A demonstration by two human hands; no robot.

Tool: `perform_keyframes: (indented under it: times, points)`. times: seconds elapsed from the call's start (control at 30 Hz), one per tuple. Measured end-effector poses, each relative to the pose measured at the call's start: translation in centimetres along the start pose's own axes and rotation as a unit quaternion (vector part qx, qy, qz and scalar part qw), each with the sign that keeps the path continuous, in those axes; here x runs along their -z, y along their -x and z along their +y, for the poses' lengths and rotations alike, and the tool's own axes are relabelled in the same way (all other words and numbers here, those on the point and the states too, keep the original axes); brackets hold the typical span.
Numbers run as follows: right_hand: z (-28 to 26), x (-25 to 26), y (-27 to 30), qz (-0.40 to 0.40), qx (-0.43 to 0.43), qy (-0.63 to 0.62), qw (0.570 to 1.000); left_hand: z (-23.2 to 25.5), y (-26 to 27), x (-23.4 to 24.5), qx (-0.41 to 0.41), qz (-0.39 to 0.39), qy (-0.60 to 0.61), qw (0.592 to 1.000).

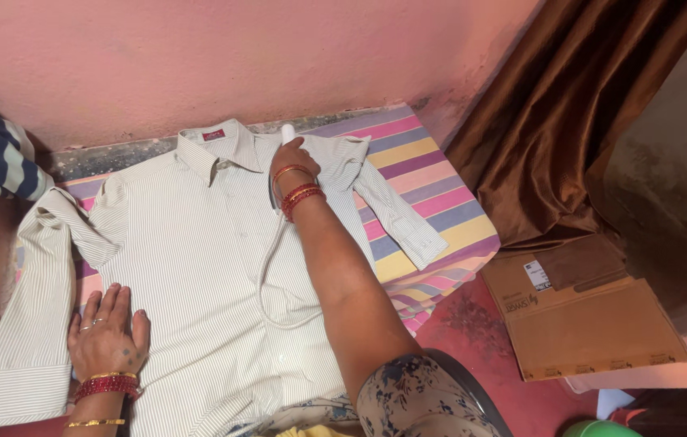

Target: The person irons a white striped shirt laid on a striped table, using a white electric iron. They smooth the fabric with one hand while moving the iron across the body and sleeves, then flip the shirt to iron the other side.

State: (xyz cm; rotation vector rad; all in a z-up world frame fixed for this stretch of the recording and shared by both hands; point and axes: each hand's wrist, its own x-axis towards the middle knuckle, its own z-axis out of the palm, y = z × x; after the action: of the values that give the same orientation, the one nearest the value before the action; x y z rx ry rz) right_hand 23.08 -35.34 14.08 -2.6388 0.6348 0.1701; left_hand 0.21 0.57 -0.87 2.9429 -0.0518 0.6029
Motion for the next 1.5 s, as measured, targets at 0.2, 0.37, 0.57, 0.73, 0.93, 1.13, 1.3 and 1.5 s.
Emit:
perform_keyframes:
  times: [0.2,0.37,0.57,0.73,0.93,1.13,1.3,1.5]
  points:
    - [0.4,0.3,-1.3,-0.011,-0.018,-0.021,1.000,0.4,-0.2,0.4,0.003,0.009,0.003,1.000]
    - [2.6,-0.5,-0.9,-0.069,0.010,0.067,0.995,0.3,0.1,0.3,-0.002,0.006,0.011,1.000]
    - [7.0,-1.6,-1.6,-0.017,0.084,0.066,0.994,0.4,-0.2,0.3,-0.001,0.004,0.019,1.000]
    - [7.0,-0.3,-1.6,-0.006,0.113,0.092,0.989,0.5,-0.1,0.5,0.008,0.002,0.023,1.000]
    - [6.7,1.2,0.9,0.008,0.113,0.090,0.990,0.9,-0.1,1.1,0.012,0.003,0.028,1.000]
    - [7.4,0.8,0.1,0.006,0.289,0.090,0.953,0.9,-0.1,1.1,0.021,-0.011,0.034,0.999]
    - [4.9,0.6,-2.6,-0.014,0.220,0.099,0.970,1.0,-0.6,1.3,0.026,-0.023,0.030,0.999]
    - [3.5,0.6,-3.7,-0.034,0.213,0.053,0.975,1.2,-0.5,1.5,0.036,-0.030,0.030,0.998]
